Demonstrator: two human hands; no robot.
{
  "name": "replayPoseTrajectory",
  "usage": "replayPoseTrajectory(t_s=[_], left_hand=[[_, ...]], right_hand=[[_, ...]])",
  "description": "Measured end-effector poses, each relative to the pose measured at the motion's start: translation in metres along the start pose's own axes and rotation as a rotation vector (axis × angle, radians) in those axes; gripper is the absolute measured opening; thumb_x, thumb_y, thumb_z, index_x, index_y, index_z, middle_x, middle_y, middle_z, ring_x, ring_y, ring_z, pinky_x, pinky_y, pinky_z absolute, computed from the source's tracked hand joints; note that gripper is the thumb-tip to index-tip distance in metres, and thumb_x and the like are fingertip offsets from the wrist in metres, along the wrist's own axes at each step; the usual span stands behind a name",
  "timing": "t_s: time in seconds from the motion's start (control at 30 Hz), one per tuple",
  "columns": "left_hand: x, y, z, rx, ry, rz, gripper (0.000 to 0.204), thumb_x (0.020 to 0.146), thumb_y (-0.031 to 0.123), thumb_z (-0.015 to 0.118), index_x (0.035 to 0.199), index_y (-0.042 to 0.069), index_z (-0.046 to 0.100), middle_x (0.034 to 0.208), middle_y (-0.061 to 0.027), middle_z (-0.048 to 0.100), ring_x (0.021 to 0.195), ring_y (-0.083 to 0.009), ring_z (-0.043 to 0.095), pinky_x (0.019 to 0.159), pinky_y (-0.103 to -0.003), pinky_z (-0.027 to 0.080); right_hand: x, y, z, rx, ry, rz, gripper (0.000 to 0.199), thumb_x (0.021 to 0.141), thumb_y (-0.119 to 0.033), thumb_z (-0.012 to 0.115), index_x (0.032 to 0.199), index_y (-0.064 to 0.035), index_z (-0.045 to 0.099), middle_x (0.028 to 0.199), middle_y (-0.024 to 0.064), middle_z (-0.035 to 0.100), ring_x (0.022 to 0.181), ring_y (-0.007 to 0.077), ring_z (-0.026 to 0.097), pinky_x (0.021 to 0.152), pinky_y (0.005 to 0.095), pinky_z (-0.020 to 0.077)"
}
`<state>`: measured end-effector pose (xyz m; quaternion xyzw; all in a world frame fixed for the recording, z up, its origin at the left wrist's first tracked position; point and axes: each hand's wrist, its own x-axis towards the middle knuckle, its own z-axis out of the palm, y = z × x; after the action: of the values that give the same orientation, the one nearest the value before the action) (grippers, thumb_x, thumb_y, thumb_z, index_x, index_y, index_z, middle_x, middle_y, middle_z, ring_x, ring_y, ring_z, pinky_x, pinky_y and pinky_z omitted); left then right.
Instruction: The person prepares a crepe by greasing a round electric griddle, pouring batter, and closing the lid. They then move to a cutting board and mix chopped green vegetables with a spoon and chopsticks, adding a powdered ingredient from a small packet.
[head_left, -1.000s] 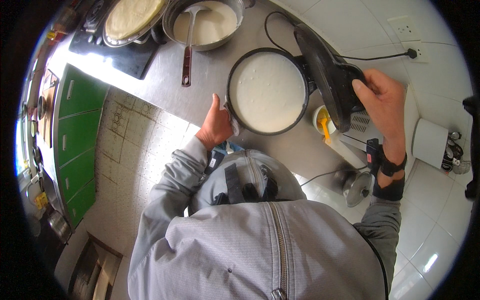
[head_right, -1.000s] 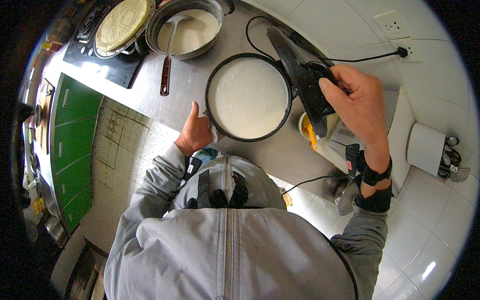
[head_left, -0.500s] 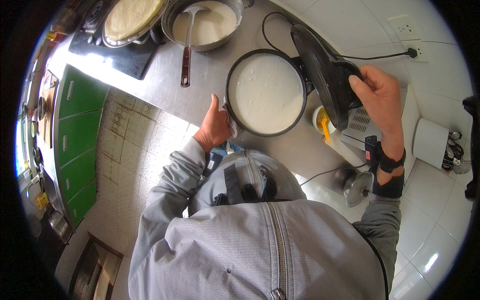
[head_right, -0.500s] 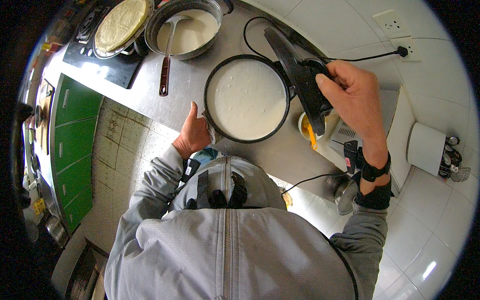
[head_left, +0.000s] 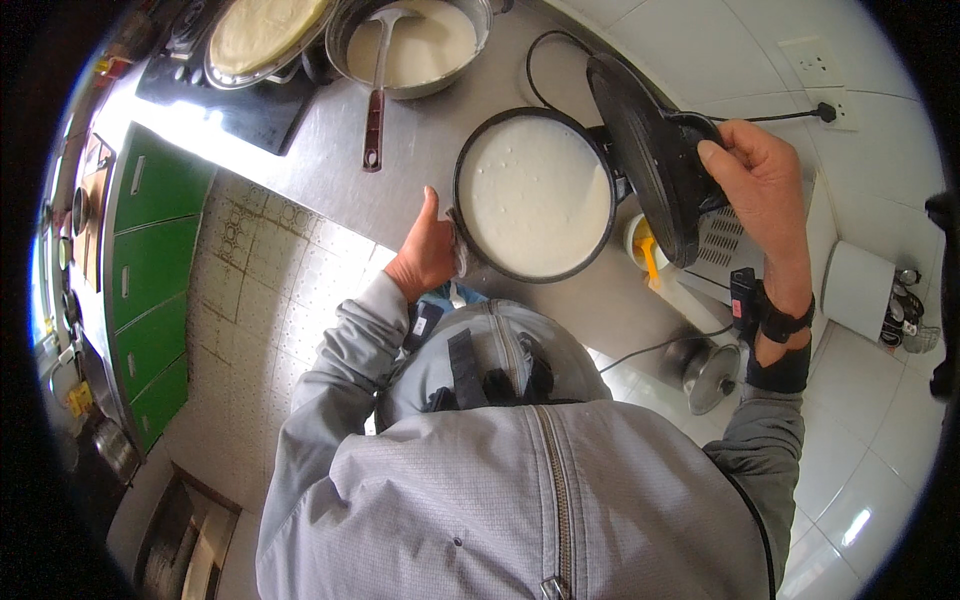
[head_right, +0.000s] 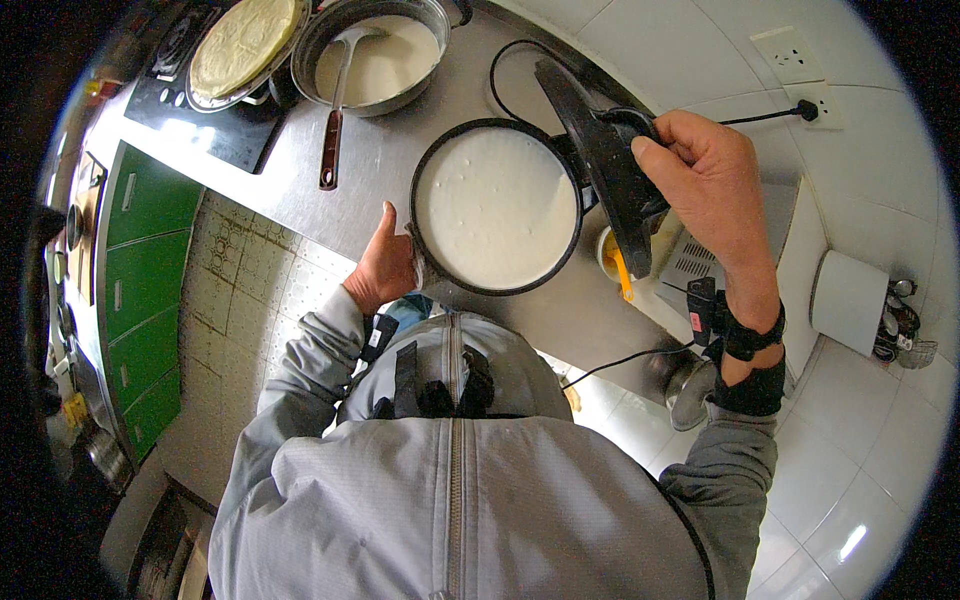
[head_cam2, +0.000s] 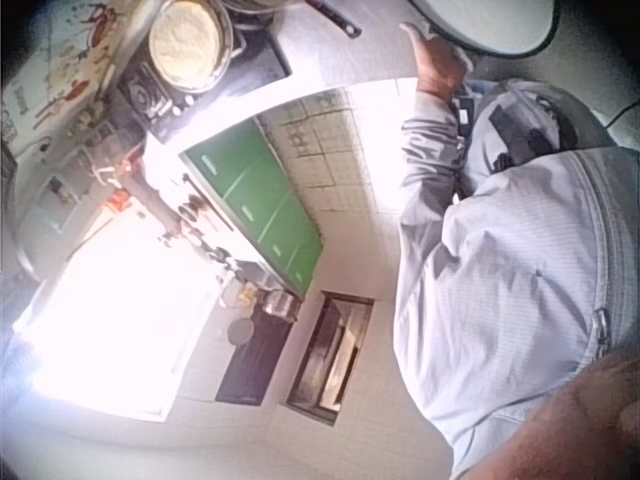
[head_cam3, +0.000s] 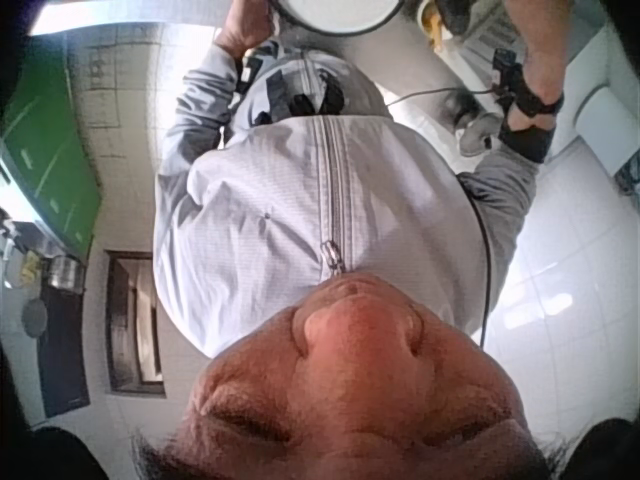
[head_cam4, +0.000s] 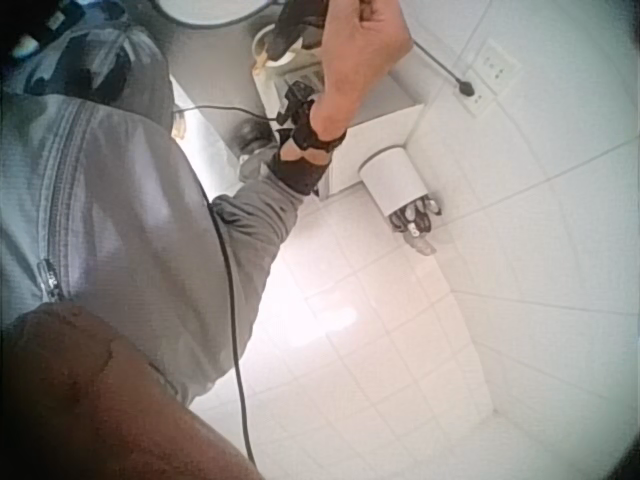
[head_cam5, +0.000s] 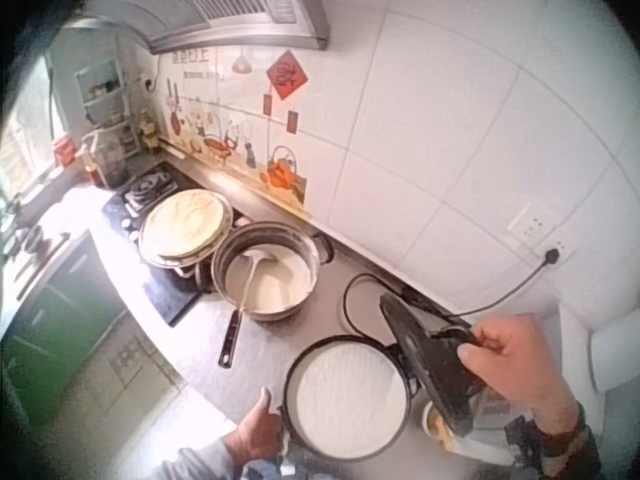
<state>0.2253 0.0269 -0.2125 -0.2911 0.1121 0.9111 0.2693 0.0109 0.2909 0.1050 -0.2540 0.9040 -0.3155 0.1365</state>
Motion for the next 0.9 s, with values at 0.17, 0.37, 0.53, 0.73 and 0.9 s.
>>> replayPoseTrajectory(t_s=[0.17, 0.37, 0.53, 0.73, 0.9], left_hand=[[0.001, 0.000, -0.001, 0.050, -0.050, -0.005, 0.123, 0.100, 0.093, 0.021, 0.167, -0.009, 0.032, 0.167, -0.0273, 0.046, 0.154, -0.0389, 0.047, 0.128, -0.053, 0.036], [0.004, 0.002, -0.004, 0.041, -0.061, -0.042, 0.125, 0.099, 0.094, 0.022, 0.168, -0.009, 0.031, 0.168, -0.0279, 0.045, 0.154, -0.0398, 0.047, 0.128, -0.053, 0.038], [0.007, 0.001, -0.004, 0.024, -0.024, -0.054, 0.125, 0.098, 0.095, 0.022, 0.169, -0.009, 0.027, 0.169, -0.0281, 0.043, 0.156, -0.0397, 0.045, 0.128, -0.056, 0.036], [0.014, 0.000, -0.013, -0.034, -0.092, -0.077, 0.123, 0.098, 0.094, 0.023, 0.171, -0.005, 0.028, 0.170, -0.0260, 0.043, 0.156, -0.0392, 0.044, 0.128, -0.056, 0.036], [0.022, -0.004, -0.016, -0.042, -0.115, -0.054, 0.120, 0.100, 0.093, 0.023, 0.170, -0.004, 0.031, 0.170, -0.0230, 0.045, 0.154, -0.0377, 0.047, 0.128, -0.054, 0.036]], right_hand=[[0.002, -0.006, 0.000, 0.013, -0.005, 0.065, 0.016, 0.102, -0.013, 0.072, 0.093, 0.0009, 0.073, 0.071, -0.0046, 0.064, 0.065, 0.0000, 0.054, 0.055, 0.0221, 0.0424], [0.004, -0.011, 0.001, 0.058, 0.001, 0.095, 0.017, 0.102, -0.013, 0.072, 0.092, 0.0008, 0.073, 0.071, -0.0046, 0.064, 0.065, -0.0001, 0.054, 0.056, 0.0221, 0.0421], [0.006, -0.015, 0.000, -0.046, 0.010, 0.132, 0.018, 0.102, -0.014, 0.072, 0.092, 0.0009, 0.073, 0.071, -0.0056, 0.061, 0.064, 0.0000, 0.051, 0.056, 0.0223, 0.0393], [0.002, -0.019, -0.001, -0.001, 0.027, 0.171, 0.018, 0.101, -0.014, 0.072, 0.091, 0.0009, 0.072, 0.070, -0.0060, 0.060, 0.064, 0.0002, 0.050, 0.056, 0.0223, 0.0379], [-0.002, -0.021, -0.001, 0.060, 0.046, 0.159, 0.017, 0.101, -0.013, 0.072, 0.091, 0.0012, 0.072, 0.071, -0.0055, 0.062, 0.065, 0.0000, 0.052, 0.057, 0.0220, 0.0397]])
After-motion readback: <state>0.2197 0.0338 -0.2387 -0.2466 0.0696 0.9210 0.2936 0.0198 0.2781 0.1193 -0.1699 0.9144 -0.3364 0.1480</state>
